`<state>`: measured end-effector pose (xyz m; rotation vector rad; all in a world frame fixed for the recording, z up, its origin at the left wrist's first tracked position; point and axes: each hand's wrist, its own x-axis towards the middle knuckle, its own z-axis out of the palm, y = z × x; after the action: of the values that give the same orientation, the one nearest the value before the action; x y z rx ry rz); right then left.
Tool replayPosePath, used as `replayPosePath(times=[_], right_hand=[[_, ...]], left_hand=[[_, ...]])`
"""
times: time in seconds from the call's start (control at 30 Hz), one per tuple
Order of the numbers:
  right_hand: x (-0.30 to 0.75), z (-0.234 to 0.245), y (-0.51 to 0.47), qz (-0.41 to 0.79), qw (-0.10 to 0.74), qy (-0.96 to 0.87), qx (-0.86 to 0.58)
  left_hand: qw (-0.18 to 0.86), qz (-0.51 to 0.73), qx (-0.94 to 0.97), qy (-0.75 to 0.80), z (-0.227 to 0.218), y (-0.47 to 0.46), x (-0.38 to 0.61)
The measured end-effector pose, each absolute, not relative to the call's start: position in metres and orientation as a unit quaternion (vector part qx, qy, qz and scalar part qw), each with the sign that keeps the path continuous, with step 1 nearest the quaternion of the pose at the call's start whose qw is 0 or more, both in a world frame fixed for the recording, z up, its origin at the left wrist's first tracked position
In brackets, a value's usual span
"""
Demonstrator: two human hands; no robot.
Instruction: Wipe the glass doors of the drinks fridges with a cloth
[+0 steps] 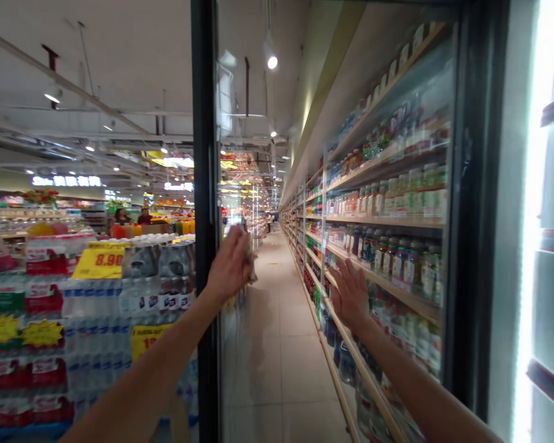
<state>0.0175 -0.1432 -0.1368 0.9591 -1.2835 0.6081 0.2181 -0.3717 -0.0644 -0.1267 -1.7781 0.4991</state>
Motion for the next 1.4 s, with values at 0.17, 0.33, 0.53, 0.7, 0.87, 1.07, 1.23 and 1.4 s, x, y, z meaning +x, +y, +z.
replayPosePath(times=[0.17, 0.33, 0.53, 0.7, 0.87, 1.07, 1.23, 1.4], right_hand=[[0.018, -0.137, -0.143, 0.267, 0.654, -0.57, 0.42], [0.019, -0.136, -0.143, 0.267, 0.657, -0.562, 0.426], [0.018, -0.135, -0.142, 0.258, 0.658, -0.565, 0.425], [0.019, -0.135, -0.142, 0.263, 0.653, -0.566, 0.429], [0.022, -0.134, -0.142, 0.266, 0.658, -0.561, 0.427], [0.019, -0.135, -0.142, 0.263, 0.656, -0.563, 0.428], [0.018, -0.137, -0.143, 0.261, 0.657, -0.563, 0.427], [0.02, -0.135, -0.142, 0.261, 0.662, -0.56, 0.424]], left_hand=[[0.556, 0.26, -0.137, -0.777, -0.073, -0.354, 0.204], [0.47, 0.313, -0.217, -0.796, -0.053, -0.358, 0.206], [0.618, 0.273, -0.062, -0.735, -0.043, -0.346, 0.196], [0.549, 0.352, -0.158, -0.742, -0.054, -0.344, 0.189], [0.698, 0.241, 0.023, -0.674, -0.021, -0.347, 0.187], [0.558, 0.343, -0.188, -0.732, -0.04, -0.336, 0.176], [0.707, 0.187, -0.013, -0.682, 0.004, -0.356, 0.184], [0.62, 0.256, -0.141, -0.728, -0.008, -0.333, 0.165]])
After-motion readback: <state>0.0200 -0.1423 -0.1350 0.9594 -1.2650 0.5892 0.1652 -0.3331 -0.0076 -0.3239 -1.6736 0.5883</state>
